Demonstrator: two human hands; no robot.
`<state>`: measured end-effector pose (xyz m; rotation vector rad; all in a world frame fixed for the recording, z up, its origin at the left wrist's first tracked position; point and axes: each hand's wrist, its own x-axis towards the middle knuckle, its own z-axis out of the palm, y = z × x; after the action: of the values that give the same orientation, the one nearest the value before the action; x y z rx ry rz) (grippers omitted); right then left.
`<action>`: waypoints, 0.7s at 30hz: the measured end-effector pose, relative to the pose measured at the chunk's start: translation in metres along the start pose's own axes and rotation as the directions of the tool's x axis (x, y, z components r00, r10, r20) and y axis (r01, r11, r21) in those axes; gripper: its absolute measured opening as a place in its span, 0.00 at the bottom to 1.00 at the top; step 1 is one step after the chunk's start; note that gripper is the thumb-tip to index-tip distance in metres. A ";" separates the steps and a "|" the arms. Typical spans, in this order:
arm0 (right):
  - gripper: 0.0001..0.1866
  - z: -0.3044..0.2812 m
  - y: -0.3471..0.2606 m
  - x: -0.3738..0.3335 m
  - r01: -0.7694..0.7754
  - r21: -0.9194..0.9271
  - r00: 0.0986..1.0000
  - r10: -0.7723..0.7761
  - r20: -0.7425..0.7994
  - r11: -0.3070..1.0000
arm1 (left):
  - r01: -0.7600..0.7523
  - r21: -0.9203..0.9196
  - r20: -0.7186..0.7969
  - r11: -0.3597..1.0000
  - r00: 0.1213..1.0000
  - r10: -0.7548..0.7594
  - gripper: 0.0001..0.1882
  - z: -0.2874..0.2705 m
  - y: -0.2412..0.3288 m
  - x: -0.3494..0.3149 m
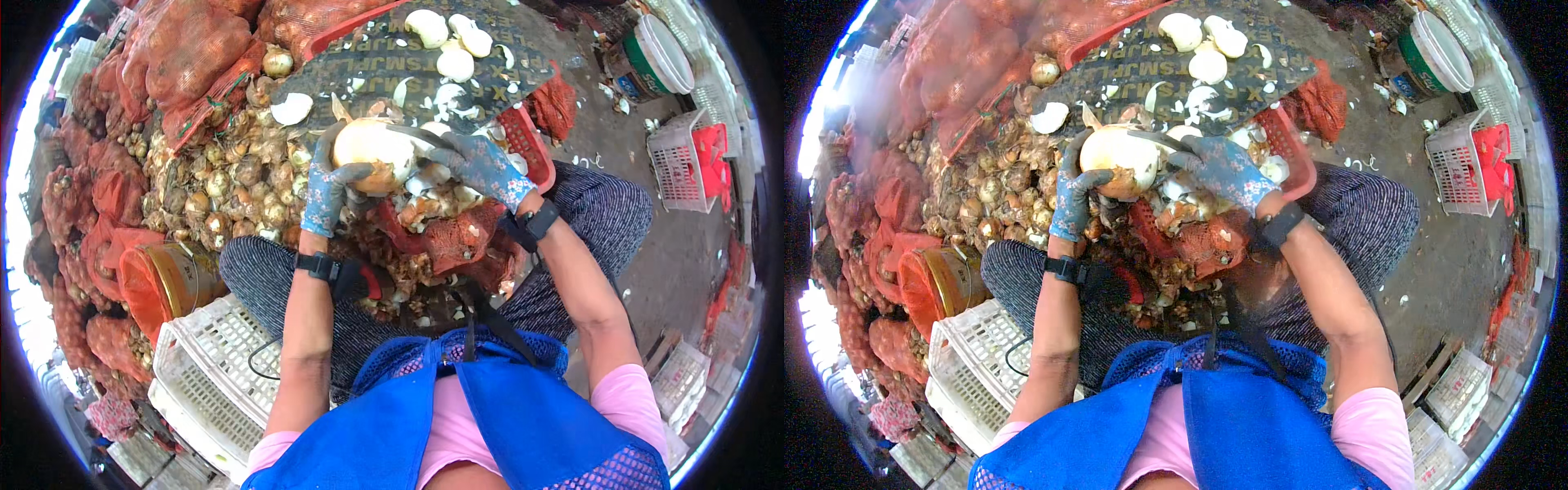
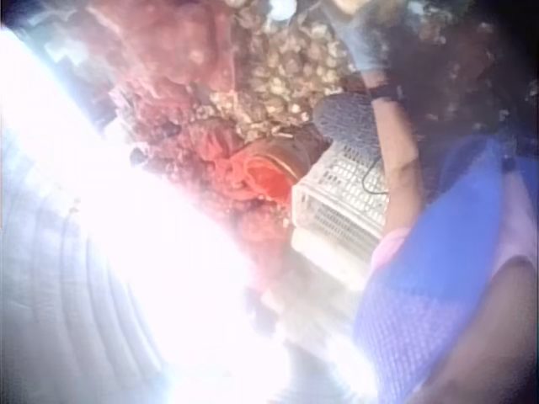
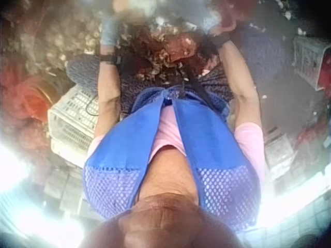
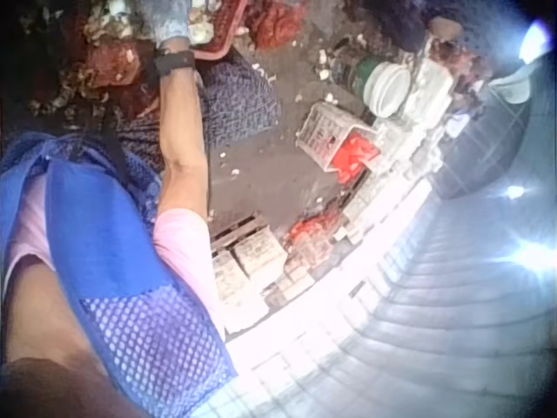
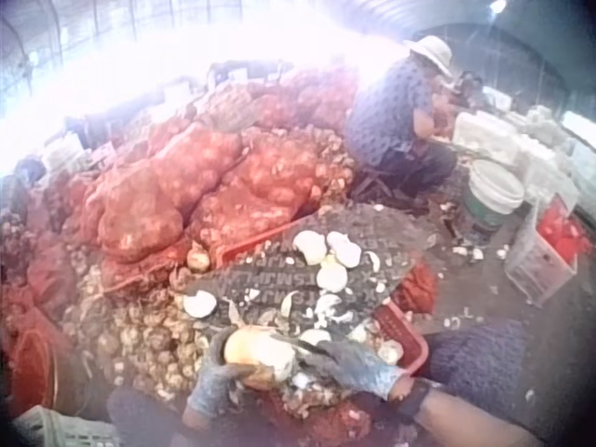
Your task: Peeling onions using a knife in a processing facility.
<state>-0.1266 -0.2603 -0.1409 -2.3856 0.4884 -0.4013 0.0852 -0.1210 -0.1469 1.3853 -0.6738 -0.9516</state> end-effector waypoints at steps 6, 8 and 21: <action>0.22 0.005 0.027 0.017 0.251 -0.291 0.968 -0.231 0.100 0.923 | 0.084 -0.025 -0.010 0.996 0.996 -0.084 0.42 -0.003 0.007 0.004; 0.21 0.006 0.023 0.022 0.038 -0.190 0.989 -0.011 0.144 0.981 | 0.097 -0.179 0.016 0.979 0.995 -0.096 0.40 -0.008 0.004 0.008; 0.17 0.016 0.019 0.027 -0.501 0.709 0.865 0.276 0.419 0.496 | 0.066 -0.097 -0.009 0.993 0.998 -0.068 0.40 -0.007 0.000 0.014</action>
<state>-0.1011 -0.2768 -0.1606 -1.3324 0.5612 -0.0548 0.0978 -0.1301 -0.1493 1.3340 -0.5675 -1.0149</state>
